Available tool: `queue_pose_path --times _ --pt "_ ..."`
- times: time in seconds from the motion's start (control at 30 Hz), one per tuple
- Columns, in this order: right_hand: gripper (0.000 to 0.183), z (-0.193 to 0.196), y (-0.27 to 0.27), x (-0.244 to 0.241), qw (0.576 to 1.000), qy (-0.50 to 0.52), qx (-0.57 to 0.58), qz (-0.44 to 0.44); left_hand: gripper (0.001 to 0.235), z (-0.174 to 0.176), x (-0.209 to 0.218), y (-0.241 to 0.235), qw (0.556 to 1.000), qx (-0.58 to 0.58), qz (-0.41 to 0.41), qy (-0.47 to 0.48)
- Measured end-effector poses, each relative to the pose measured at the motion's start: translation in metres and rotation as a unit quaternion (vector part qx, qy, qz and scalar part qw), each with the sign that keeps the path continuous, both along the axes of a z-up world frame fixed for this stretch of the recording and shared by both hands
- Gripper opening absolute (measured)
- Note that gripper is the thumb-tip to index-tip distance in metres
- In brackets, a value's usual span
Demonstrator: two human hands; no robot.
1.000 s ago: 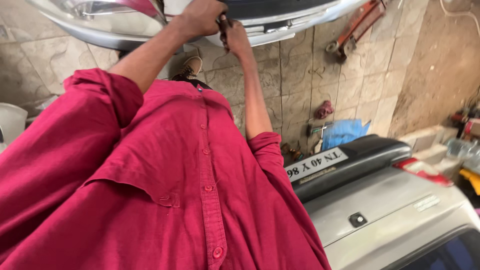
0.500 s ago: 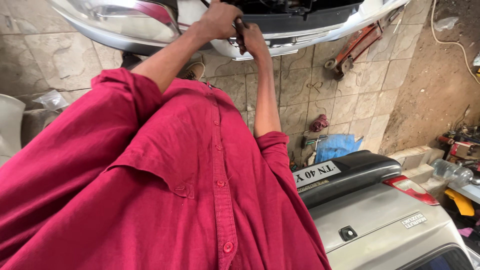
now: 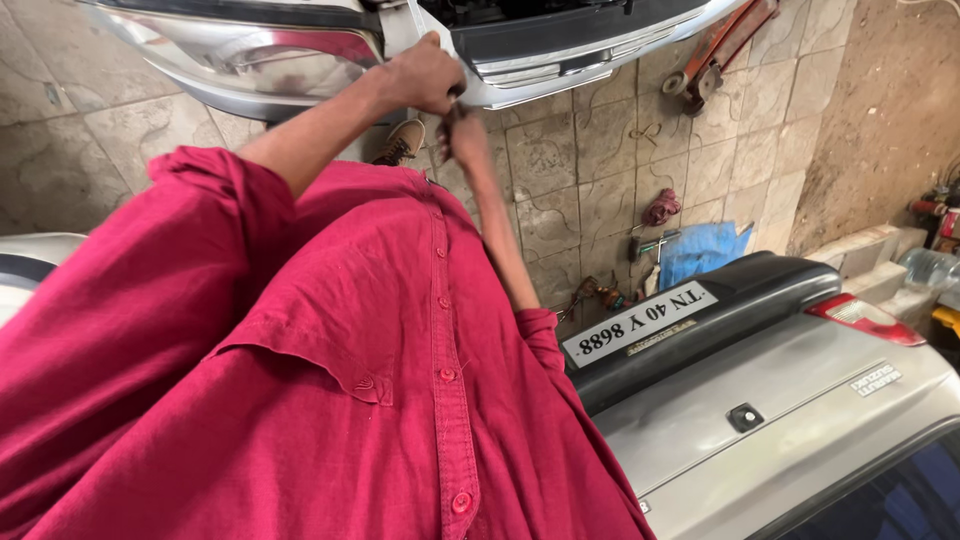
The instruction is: The person uses a wrench to tighten bolts on the front bumper of a white car with the hood open. They work on the central grille area and the lower bumper section, adjusting the tool and repositioning their hands to secure the components.
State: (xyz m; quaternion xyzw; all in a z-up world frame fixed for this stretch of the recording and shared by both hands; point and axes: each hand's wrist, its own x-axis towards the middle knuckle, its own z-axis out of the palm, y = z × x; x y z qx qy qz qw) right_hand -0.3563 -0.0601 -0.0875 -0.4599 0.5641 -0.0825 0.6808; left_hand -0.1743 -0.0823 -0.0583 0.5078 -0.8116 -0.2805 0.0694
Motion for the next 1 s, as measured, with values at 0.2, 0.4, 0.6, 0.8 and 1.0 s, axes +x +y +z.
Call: queue_pose_path --times 0.2,0.4,0.6,0.8,1.0 --pt "0.029 0.028 0.055 0.04 0.982 -0.095 0.162 -0.007 0.025 0.015 0.047 0.041 0.995 0.03 -0.091 0.009" --pt "0.023 0.004 0.093 0.092 0.973 -0.132 0.177 -0.059 0.022 0.033 0.087 0.064 0.992 0.052 -0.091 -0.074" --pt "0.028 0.012 0.09 0.073 0.973 -0.128 0.125 -0.147 0.024 0.004 0.076 0.049 0.996 -0.016 -0.087 -0.022" --pt "0.034 0.004 0.077 0.056 0.969 -0.137 0.13 -0.16 0.021 -0.028 0.061 0.049 0.993 -0.054 -0.082 -0.061" --pt "0.028 0.005 0.038 0.029 0.981 -0.141 0.136 -0.011 0.037 0.019 0.048 0.047 1.0 -0.007 0.0 -0.006"
